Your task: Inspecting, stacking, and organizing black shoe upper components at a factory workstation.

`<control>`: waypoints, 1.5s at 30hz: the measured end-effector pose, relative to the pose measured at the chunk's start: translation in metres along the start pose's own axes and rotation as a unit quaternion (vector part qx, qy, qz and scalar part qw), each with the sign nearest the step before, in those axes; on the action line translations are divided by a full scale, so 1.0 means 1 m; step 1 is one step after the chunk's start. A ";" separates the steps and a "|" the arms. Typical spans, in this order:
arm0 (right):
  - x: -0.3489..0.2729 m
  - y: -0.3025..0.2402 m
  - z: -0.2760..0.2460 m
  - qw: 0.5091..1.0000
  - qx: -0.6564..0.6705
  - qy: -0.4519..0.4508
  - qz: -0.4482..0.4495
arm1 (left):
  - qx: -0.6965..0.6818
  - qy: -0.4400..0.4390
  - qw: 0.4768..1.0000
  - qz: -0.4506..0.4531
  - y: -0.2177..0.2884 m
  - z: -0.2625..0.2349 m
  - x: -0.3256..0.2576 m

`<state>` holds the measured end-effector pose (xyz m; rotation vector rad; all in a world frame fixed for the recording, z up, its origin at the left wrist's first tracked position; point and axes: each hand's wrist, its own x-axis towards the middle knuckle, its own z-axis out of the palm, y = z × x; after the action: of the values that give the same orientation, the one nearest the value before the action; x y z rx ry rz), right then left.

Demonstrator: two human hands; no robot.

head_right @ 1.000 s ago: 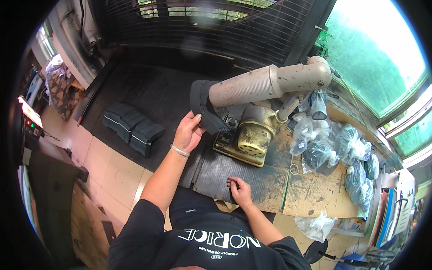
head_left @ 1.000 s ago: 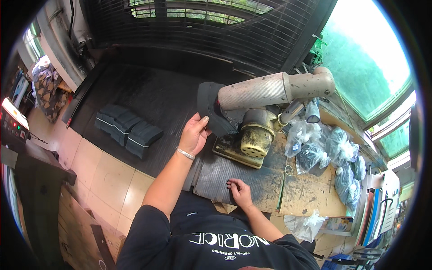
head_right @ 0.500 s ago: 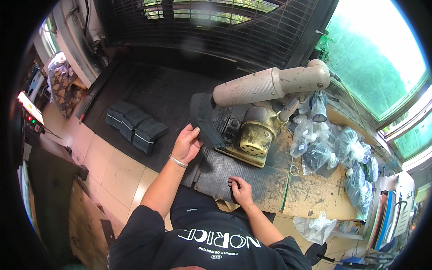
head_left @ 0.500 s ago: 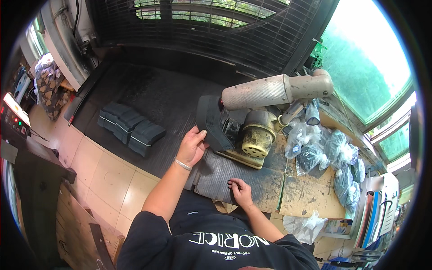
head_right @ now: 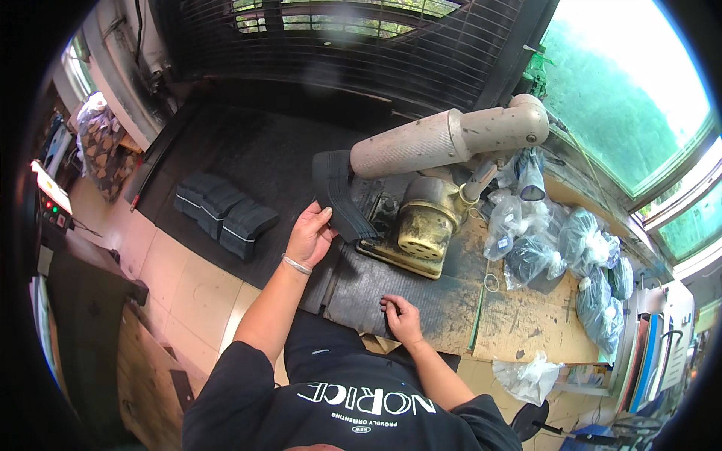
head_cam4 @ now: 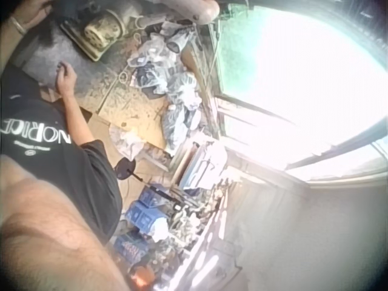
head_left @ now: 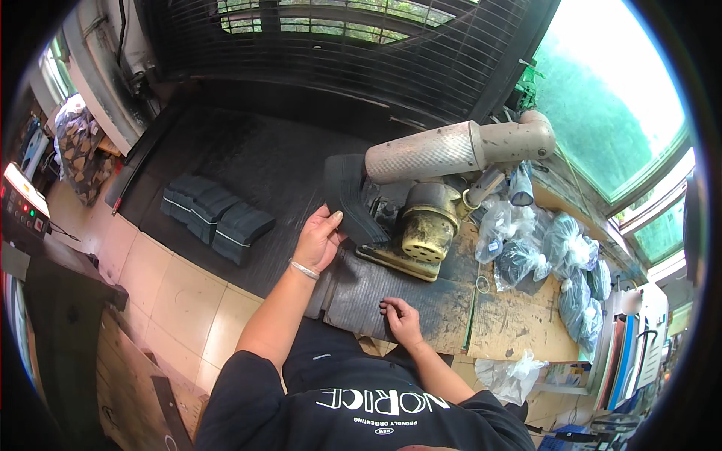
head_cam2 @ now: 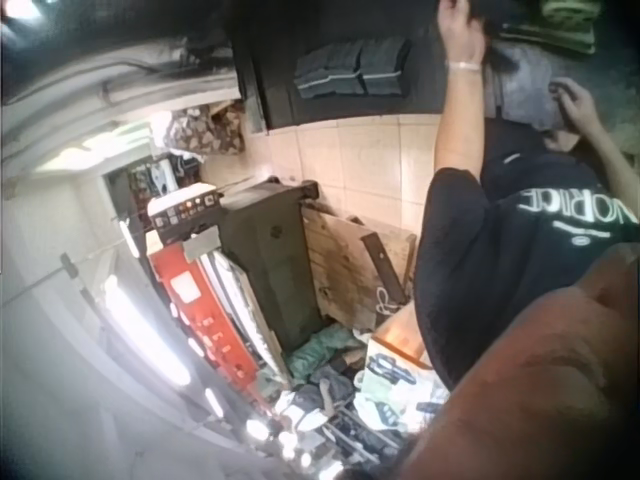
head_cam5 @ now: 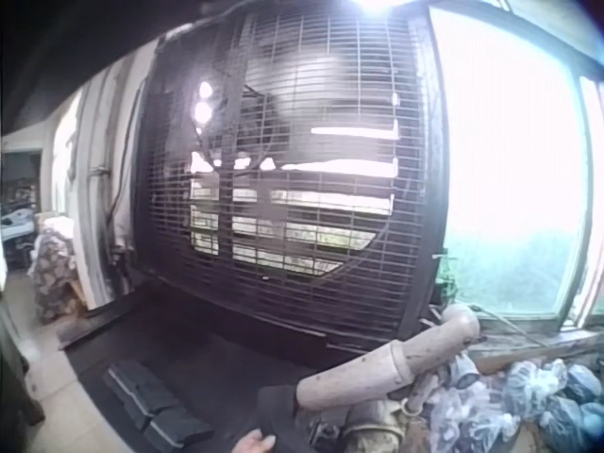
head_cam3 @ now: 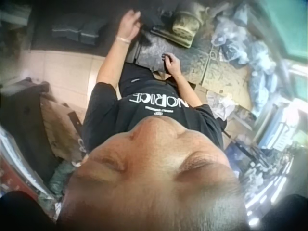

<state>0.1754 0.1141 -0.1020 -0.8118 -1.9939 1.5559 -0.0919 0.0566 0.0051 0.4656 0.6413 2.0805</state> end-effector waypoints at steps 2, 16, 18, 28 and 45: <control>0.000 0.000 -0.001 1.000 -0.002 0.001 -0.001 | 0.009 0.007 1.000 -0.006 0.001 0.000 -0.002; 0.001 0.000 -0.001 1.000 -0.029 -0.005 -0.005 | 0.004 0.009 1.000 0.006 -0.001 0.023 0.033; 0.001 0.000 0.000 1.000 -0.026 -0.002 -0.007 | -0.004 -0.004 1.000 0.006 0.001 0.025 0.039; -0.001 -0.001 -0.001 1.000 0.008 -0.009 0.009 | -0.017 -0.021 1.000 0.012 -0.005 0.011 0.016; 0.062 -0.095 0.002 0.966 0.243 -0.085 -0.001 | 0.089 0.042 0.987 -0.126 -0.032 -0.013 -0.070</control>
<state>0.1153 0.1400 -0.0094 -0.4900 -1.6040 2.0527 -0.0405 0.0094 -0.0298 0.3761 0.8931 1.8198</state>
